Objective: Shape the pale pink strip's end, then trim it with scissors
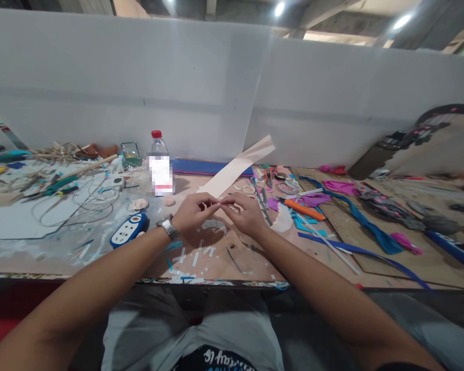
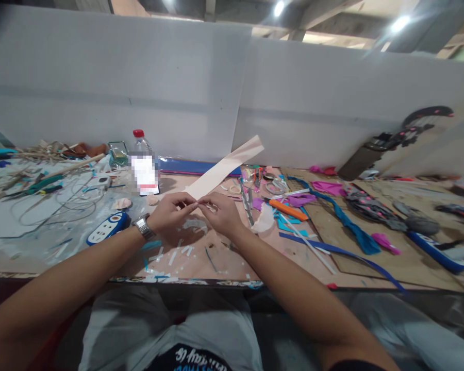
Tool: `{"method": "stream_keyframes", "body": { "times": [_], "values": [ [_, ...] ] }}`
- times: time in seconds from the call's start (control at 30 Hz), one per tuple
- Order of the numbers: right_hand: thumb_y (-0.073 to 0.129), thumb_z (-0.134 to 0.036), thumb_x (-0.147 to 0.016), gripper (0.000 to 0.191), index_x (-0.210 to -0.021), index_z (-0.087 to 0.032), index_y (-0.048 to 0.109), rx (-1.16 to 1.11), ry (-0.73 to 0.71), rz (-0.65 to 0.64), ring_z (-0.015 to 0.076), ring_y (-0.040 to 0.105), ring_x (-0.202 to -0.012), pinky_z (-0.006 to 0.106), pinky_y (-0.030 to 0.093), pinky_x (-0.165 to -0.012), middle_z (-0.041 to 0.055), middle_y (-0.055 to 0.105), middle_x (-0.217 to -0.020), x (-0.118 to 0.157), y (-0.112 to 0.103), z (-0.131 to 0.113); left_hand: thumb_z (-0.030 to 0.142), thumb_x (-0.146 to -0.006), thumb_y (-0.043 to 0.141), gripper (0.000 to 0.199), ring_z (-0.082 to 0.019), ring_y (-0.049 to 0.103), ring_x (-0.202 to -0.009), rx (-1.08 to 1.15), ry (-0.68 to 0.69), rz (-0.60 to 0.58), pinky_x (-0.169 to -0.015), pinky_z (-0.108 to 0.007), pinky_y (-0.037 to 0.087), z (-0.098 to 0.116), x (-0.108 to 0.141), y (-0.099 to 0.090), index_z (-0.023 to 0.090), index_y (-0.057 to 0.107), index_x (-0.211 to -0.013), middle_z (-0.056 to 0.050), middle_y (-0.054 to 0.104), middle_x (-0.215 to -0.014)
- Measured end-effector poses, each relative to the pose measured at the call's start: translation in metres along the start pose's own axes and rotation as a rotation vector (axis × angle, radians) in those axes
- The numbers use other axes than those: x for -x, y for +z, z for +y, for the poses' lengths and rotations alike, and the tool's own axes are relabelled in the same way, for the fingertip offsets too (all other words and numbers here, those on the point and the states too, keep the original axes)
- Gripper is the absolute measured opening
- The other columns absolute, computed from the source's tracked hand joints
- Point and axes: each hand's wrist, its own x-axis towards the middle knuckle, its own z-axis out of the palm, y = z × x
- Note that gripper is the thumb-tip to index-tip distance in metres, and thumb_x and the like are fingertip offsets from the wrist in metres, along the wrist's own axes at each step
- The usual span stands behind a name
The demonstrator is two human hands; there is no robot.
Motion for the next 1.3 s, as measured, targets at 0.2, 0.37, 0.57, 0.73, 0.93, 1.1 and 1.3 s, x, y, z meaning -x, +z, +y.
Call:
{"method": "stream_keyframes", "body": {
  "times": [0.2, 0.37, 0.57, 0.73, 0.93, 1.1, 1.3],
  "values": [
    [0.064, -0.028, -0.092, 0.01, -0.087, -0.02, 0.068, 0.012, 0.018, -0.021, 0.0186, 0.065, -0.078, 0.031, 0.049, -0.074, 0.0043, 0.071, -0.084, 0.0, -0.001, -0.001, 0.046, -0.091, 0.064, 0.032, -0.015, 0.064, -0.074, 0.041, -0.083, 0.003, -0.066, -0.025, 0.048, 0.006, -0.001, -0.001, 0.017, 0.077, -0.096, -0.006, 0.076, -0.088],
    [0.063, -0.027, -0.092, 0.009, -0.086, -0.02, 0.065, -0.001, 0.043, -0.038, 0.0183, 0.064, -0.077, 0.031, 0.048, -0.073, 0.0041, 0.07, -0.083, 0.0, 0.001, -0.001, 0.045, -0.091, 0.064, 0.032, -0.014, 0.062, -0.071, 0.031, -0.083, 0.002, -0.064, -0.025, 0.046, 0.006, -0.001, 0.001, 0.016, 0.075, -0.091, -0.005, 0.073, -0.082],
    [0.063, -0.029, -0.093, 0.011, -0.088, -0.02, 0.066, -0.015, 0.057, -0.062, 0.0186, 0.064, -0.078, 0.031, 0.048, -0.074, 0.0045, 0.07, -0.084, 0.001, 0.001, -0.002, 0.043, -0.091, 0.062, 0.029, -0.013, 0.058, -0.068, 0.047, -0.058, -0.018, -0.062, -0.023, 0.044, 0.003, 0.0, 0.002, 0.015, 0.069, -0.089, -0.003, 0.069, -0.079],
    [0.063, -0.03, -0.093, 0.011, -0.088, -0.02, 0.067, -0.001, 0.055, -0.094, 0.0191, 0.065, -0.079, 0.032, 0.048, -0.074, 0.0048, 0.072, -0.085, 0.001, 0.0, 0.0, 0.042, -0.092, 0.061, 0.029, -0.013, 0.058, -0.069, 0.008, -0.041, -0.042, -0.063, -0.024, 0.044, 0.0, 0.0, 0.001, 0.015, 0.069, -0.09, -0.004, 0.068, -0.08],
    [0.065, -0.03, -0.092, 0.011, -0.087, -0.02, 0.067, -0.024, 0.056, -0.08, 0.0187, 0.065, -0.079, 0.032, 0.049, -0.073, 0.0046, 0.072, -0.084, 0.001, 0.002, 0.003, 0.044, -0.093, 0.061, 0.03, -0.015, 0.061, -0.073, -0.032, -0.026, -0.014, -0.066, -0.026, 0.047, 0.0, -0.001, 0.0, 0.016, 0.07, -0.09, -0.004, 0.071, -0.083],
    [0.066, -0.033, -0.092, 0.015, -0.087, -0.019, 0.069, -0.03, 0.096, -0.09, 0.0185, 0.066, -0.078, 0.031, 0.049, -0.073, 0.0044, 0.073, -0.084, 0.002, 0.003, 0.005, 0.044, -0.093, 0.062, 0.029, -0.015, 0.062, -0.075, -0.045, 0.01, 0.016, -0.066, -0.026, 0.047, -0.003, -0.001, -0.001, 0.017, 0.071, -0.092, -0.005, 0.072, -0.086],
    [0.068, -0.035, -0.091, 0.016, -0.088, -0.02, 0.07, -0.023, 0.134, -0.058, 0.019, 0.067, -0.079, 0.031, 0.05, -0.073, 0.0043, 0.074, -0.085, 0.004, 0.006, 0.009, 0.045, -0.093, 0.063, 0.03, -0.015, 0.063, -0.075, -0.072, 0.025, 0.024, -0.067, -0.026, 0.047, -0.005, -0.001, -0.001, 0.018, 0.074, -0.094, -0.005, 0.073, -0.087]
  ]
}}
